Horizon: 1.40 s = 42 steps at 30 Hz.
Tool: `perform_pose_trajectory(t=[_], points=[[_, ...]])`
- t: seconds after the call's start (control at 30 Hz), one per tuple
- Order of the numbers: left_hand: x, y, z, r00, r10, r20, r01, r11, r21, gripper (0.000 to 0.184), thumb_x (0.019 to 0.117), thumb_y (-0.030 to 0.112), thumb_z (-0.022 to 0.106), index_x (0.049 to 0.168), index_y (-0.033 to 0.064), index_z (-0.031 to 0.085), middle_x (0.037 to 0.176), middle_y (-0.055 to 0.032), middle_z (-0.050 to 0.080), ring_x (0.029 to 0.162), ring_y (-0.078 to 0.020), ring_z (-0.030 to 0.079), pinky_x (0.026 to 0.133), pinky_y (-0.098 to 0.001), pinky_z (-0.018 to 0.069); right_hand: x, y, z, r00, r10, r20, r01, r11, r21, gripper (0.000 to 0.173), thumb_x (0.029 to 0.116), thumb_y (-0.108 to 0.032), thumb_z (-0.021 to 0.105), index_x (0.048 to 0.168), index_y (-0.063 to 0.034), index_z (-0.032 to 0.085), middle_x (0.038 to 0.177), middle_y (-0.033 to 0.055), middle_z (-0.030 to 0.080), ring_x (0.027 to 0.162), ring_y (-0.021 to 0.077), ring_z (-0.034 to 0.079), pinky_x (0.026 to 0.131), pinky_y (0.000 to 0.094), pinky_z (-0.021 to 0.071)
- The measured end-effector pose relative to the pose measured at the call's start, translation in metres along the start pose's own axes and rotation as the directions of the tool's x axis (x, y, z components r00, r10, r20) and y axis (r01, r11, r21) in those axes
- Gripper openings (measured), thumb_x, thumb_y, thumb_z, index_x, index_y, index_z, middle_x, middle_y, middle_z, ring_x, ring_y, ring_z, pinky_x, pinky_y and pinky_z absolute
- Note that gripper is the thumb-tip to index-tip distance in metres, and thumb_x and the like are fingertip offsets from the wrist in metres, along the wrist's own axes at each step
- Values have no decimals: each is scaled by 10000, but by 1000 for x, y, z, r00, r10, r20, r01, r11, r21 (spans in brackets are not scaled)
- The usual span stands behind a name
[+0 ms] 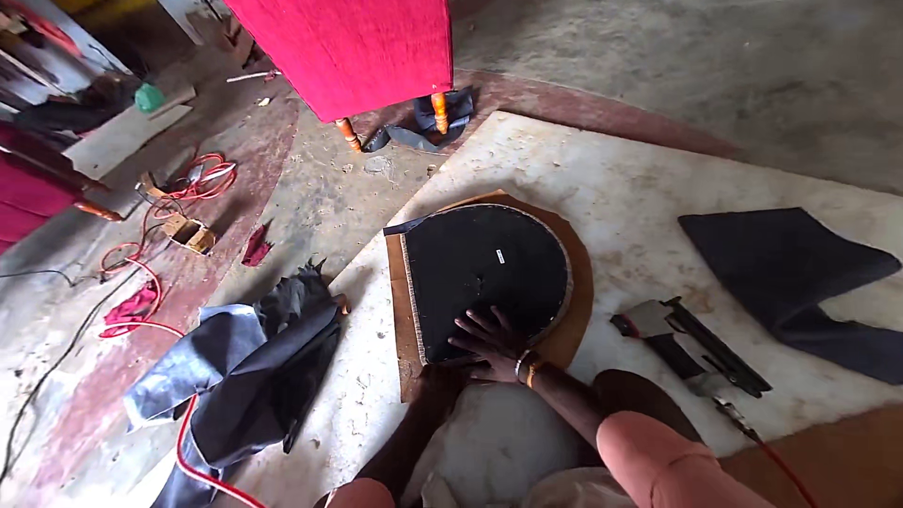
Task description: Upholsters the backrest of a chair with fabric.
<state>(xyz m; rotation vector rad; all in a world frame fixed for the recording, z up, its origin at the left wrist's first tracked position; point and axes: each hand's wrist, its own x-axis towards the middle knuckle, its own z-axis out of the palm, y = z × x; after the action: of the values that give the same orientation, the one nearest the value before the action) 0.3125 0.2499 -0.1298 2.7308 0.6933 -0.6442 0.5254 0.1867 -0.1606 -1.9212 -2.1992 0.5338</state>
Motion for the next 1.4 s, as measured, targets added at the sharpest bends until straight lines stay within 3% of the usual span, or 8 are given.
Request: perform_pose_trajectory(t=[0.2, 0.6, 0.7, 0.8, 0.97, 1.1, 1.23, 1.4], points=[[9, 30, -4, 966, -248, 70, 257, 942, -215, 410, 1074, 253, 420, 1352, 39, 632, 1448, -180, 574, 1393, -343, 504, 1156, -485, 421, 4, 7, 15, 975, -132, -177, 107, 983, -148, 610, 974, -491, 617, 1538, -530, 387, 1680, -14, 330, 1559, 326, 261, 1198, 738, 127], [10, 41, -44, 955, -3, 297, -12, 999, 48, 309, 1059, 225, 459, 1214, 91, 689, 1158, -191, 700, 1140, -372, 653, 995, -551, 508, 9, 21, 11, 976, -167, -141, 146, 978, -147, 679, 981, -249, 640, 1523, -569, 386, 1690, -31, 306, 1564, 340, 237, 1200, 727, 136], [10, 95, -122, 763, -296, 575, 267, 954, 136, 450, 1136, 245, 298, 1527, 97, 462, 1529, -183, 498, 1442, -366, 440, 1189, -526, 338, 8, 22, 17, 962, -179, -207, 162, 982, -95, 677, 945, -232, 691, 1498, -540, 452, 1668, -14, 355, 1553, 346, 271, 1202, 734, 132], [-7, 41, -19, 984, -168, 55, 165, 985, 53, 355, 1066, 221, 429, 1334, 187, 660, 1335, -122, 658, 1239, -338, 613, 1044, -498, 491, 9, 22, 21, 970, -163, -179, 143, 983, -119, 687, 945, -250, 681, 1507, -553, 427, 1686, -39, 314, 1564, 332, 244, 1205, 724, 117], [-18, 22, 63, 871, -273, -409, 250, 962, -110, 313, 995, 112, 520, 1204, 183, 743, 1285, -60, 691, 1250, -268, 618, 1065, -449, 497, 6, 22, 21, 975, -157, -156, 141, 984, -112, 702, 941, -235, 668, 1515, -554, 418, 1691, -50, 300, 1574, 314, 219, 1216, 705, 72], [-3, 15, 51, 879, -242, -411, 219, 970, -102, 288, 1016, 138, 489, 1208, 133, 703, 1264, -119, 681, 1238, -320, 611, 1067, -510, 473, 9, 23, 18, 976, -152, -157, 137, 985, -102, 683, 937, -317, 691, 1518, -548, 417, 1686, -57, 312, 1576, 301, 218, 1217, 710, 69], [7, 5, 28, 986, -123, -113, 123, 992, -13, 425, 1052, 398, 452, 1301, 117, 649, 1317, -104, 662, 1286, -290, 587, 1108, -476, 438, 8, 18, 7, 993, -99, -60, 93, 990, -103, 737, 923, -364, 710, 1540, -565, 360, 1712, -62, 238, 1590, 321, 149, 1202, 738, 17], [10, 24, 44, 941, -120, -315, 118, 993, -25, 332, 1050, 374, 499, 1117, 136, 722, 1070, -68, 739, 1052, -262, 702, 926, -468, 558, 8, 23, 10, 992, -111, -57, 102, 984, -148, 823, 901, -173, 715, 1516, -599, 372, 1702, -107, 254, 1590, 288, 164, 1206, 732, 27]])
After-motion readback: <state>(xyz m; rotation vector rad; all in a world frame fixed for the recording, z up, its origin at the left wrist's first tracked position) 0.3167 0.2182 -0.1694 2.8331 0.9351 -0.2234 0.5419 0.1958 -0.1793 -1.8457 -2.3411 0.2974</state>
